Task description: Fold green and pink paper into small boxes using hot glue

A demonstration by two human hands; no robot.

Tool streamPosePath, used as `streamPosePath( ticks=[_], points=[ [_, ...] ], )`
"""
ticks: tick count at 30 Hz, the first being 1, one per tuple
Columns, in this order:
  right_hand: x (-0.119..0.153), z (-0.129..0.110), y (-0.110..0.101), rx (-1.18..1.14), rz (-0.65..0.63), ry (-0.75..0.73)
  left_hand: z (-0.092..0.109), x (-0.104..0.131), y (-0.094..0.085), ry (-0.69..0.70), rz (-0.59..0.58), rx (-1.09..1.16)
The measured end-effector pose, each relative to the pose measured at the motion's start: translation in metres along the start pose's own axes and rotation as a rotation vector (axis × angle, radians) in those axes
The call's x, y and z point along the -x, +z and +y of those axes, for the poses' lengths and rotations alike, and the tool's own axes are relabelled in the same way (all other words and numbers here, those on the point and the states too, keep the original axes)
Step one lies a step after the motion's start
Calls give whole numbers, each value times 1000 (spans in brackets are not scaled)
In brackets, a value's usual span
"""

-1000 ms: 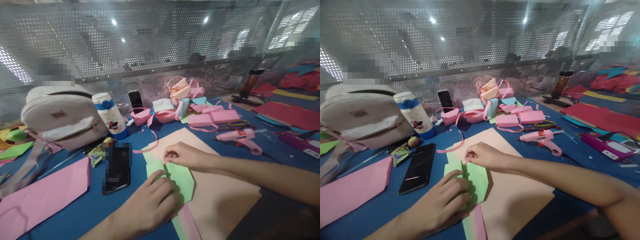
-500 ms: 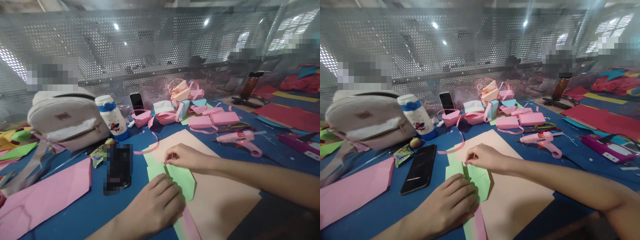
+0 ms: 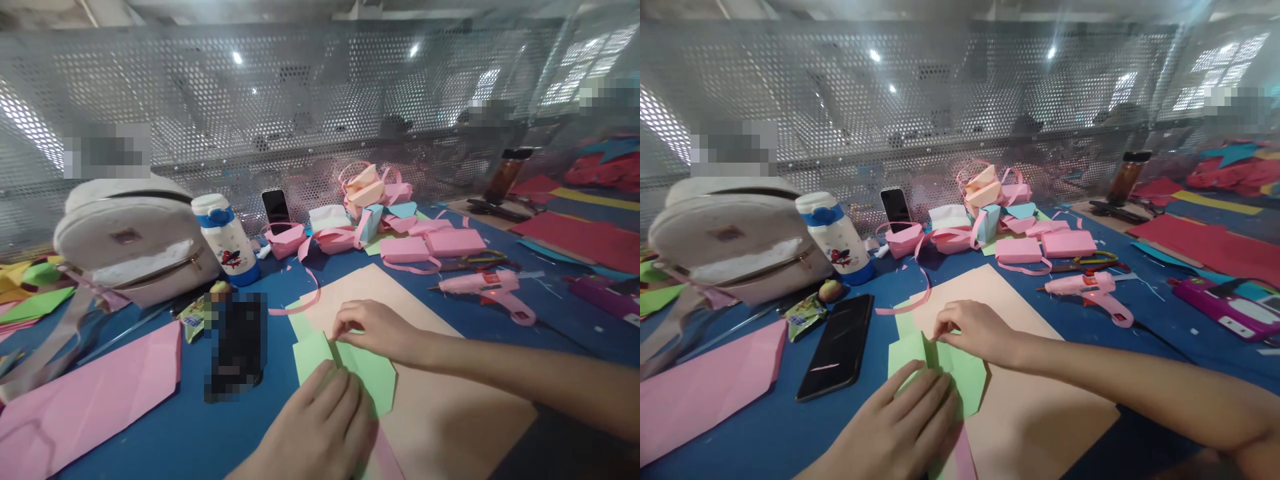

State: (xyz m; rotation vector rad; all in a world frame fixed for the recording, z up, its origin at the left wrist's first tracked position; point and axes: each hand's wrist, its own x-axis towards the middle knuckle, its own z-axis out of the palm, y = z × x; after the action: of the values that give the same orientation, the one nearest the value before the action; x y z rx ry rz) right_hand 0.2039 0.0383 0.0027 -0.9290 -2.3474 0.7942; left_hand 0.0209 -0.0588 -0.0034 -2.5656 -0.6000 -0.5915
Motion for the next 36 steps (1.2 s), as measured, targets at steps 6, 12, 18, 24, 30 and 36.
streamPosePath(
  ticks=[6, 12, 18, 24, 30, 36],
  points=[
    [-1, 0, 1, 51, 12, 31, -1, 1, -1, -3, -14, -46],
    [0, -2, 1, 85, 12, 2, 2, -4, -5, -2, -53, -137],
    [2, -6, -4, 109, 12, -32, 4, -2, 2, -16, 23, -144],
    [-2, -7, -2, 55, 38, 122, 4, 2, 10, -59, 90, -115],
    [-6, -2, 2, 39, 19, 95, 4, 3, 11, -78, 108, -96],
    [-5, -2, 3, 58, 29, 105, 2, 3, 11, -70, 90, -89]
  ],
)
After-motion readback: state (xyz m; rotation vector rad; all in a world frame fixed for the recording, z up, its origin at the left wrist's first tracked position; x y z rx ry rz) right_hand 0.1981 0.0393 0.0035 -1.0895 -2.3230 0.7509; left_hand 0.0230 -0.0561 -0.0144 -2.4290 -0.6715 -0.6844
